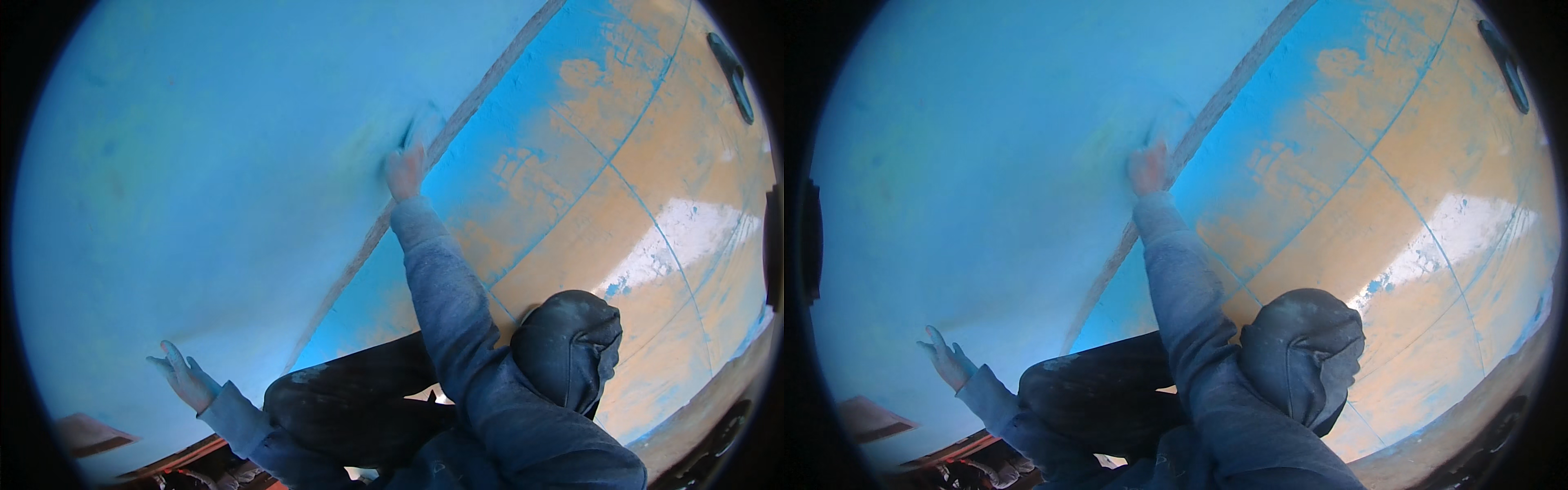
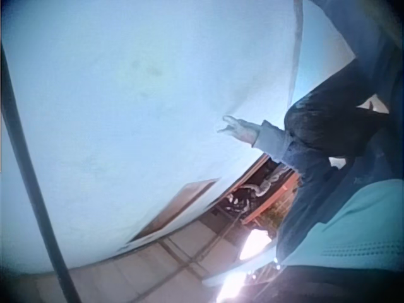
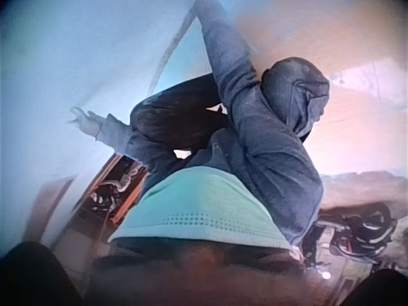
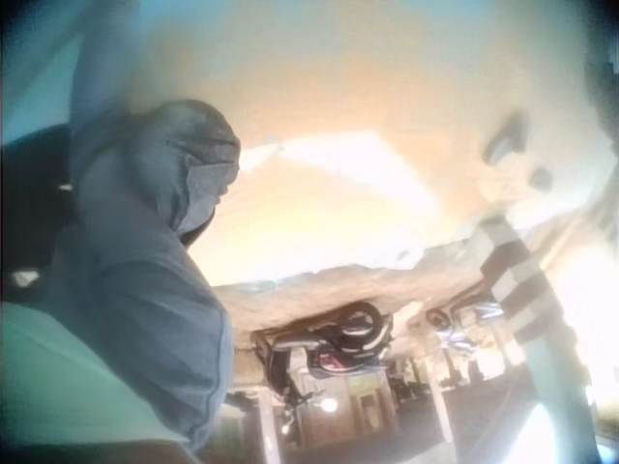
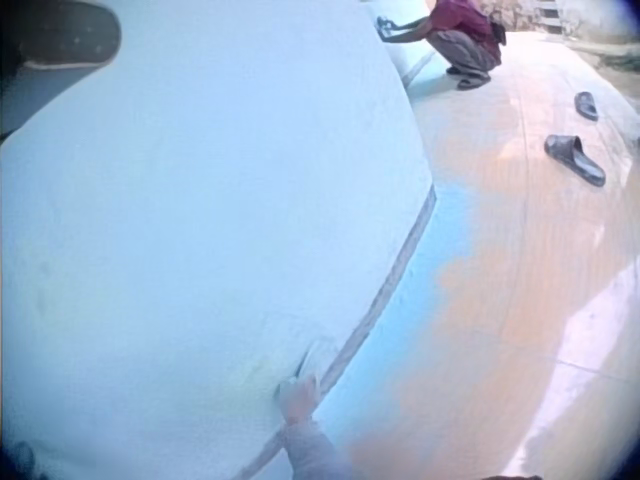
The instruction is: The person smooths a light blue wall using a small rectangular tool in their right hand. They move along the wall, applying the tool to different sections while occasionally using their left hand to steady themselves or touch the surface.
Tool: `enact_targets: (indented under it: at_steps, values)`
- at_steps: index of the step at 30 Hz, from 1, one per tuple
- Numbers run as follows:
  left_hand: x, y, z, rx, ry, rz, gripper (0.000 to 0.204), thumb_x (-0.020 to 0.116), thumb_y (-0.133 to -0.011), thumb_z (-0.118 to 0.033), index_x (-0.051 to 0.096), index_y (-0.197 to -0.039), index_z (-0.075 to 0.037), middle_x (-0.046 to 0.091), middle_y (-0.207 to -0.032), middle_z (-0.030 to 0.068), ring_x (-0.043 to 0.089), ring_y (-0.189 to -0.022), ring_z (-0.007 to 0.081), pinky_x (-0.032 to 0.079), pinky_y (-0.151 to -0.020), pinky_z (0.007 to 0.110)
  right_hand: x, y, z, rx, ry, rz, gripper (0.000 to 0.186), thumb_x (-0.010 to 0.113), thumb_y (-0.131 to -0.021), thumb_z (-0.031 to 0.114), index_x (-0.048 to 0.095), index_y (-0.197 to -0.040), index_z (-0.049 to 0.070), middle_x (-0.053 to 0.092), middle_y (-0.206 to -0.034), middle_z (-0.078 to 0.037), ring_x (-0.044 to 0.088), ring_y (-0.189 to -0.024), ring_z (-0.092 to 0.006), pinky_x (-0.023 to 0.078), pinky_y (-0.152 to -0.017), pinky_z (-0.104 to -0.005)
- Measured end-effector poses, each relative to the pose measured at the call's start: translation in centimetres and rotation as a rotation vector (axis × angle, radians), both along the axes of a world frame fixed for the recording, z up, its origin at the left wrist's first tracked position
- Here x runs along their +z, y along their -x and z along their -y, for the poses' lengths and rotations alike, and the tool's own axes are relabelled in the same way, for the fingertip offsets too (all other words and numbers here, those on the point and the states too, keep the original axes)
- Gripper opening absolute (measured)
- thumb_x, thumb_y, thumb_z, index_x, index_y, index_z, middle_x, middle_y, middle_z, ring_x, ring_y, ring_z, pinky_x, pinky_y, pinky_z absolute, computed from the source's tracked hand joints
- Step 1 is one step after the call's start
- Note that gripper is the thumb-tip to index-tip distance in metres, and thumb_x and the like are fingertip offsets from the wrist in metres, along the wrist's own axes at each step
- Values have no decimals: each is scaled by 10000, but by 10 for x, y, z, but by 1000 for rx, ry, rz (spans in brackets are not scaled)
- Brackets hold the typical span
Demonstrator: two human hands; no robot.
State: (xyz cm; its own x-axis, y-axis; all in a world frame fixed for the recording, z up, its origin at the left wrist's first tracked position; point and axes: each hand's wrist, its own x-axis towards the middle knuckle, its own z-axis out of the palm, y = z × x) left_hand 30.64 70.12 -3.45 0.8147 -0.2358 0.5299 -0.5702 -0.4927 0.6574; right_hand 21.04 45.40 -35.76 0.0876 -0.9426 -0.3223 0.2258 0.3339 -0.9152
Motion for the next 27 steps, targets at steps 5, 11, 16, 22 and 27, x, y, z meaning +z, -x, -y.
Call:
enact_targets:
  at_steps: [5,11,16,22,27]
  values:
    - [-34,-176,-79,225,-597,291,1078,725,-707,-414,35,-1305,160,342,-1267,229,354,-1163,266,250,-1011,345,36,-39,-48,-171,266,-187,381,526,-709,78,474,-1059,-64,508,-1038,-250,470,-1052,-343,369,-877,-439]
    - [-62,-141,-36,399,-469,305,1198,746,-641,-493,-16,-1297,157,242,-1313,273,400,-1122,280,300,-981,346,5,-18,6,-126,336,-241,475,525,-696,93,422,-1125,-83,439,-1179,-281,414,-1120,-384,344,-910,-441]
    - [-88,-136,-7,475,-329,458,1143,687,-673,-514,-11,-1319,121,202,-1345,262,376,-1145,288,294,-985,358,-67,-27,-20,-128,141,43,546,506,-686,44,374,-1197,-97,417,-1210,-284,400,-1142,-386,323,-938,-452]
    - [-102,-131,16,559,-125,573,1076,629,-704,-521,4,-1332,90,188,-1360,246,347,-1169,292,281,-991,367,-14,-24,-8,-375,653,-303,576,499,-669,62,403,-1218,-82,397,-1228,-294,422,-1118,-376,334,-939,-424]
    - [-103,-133,25,636,5,633,1022,580,-729,-527,15,-1343,65,176,-1372,233,322,-1188,296,271,-997,375,-15,15,33,334,-363,39,680,478,-751,96,198,-1362,-10,306,-1356,-239,283,-1276,-330,204,-1061,-408]
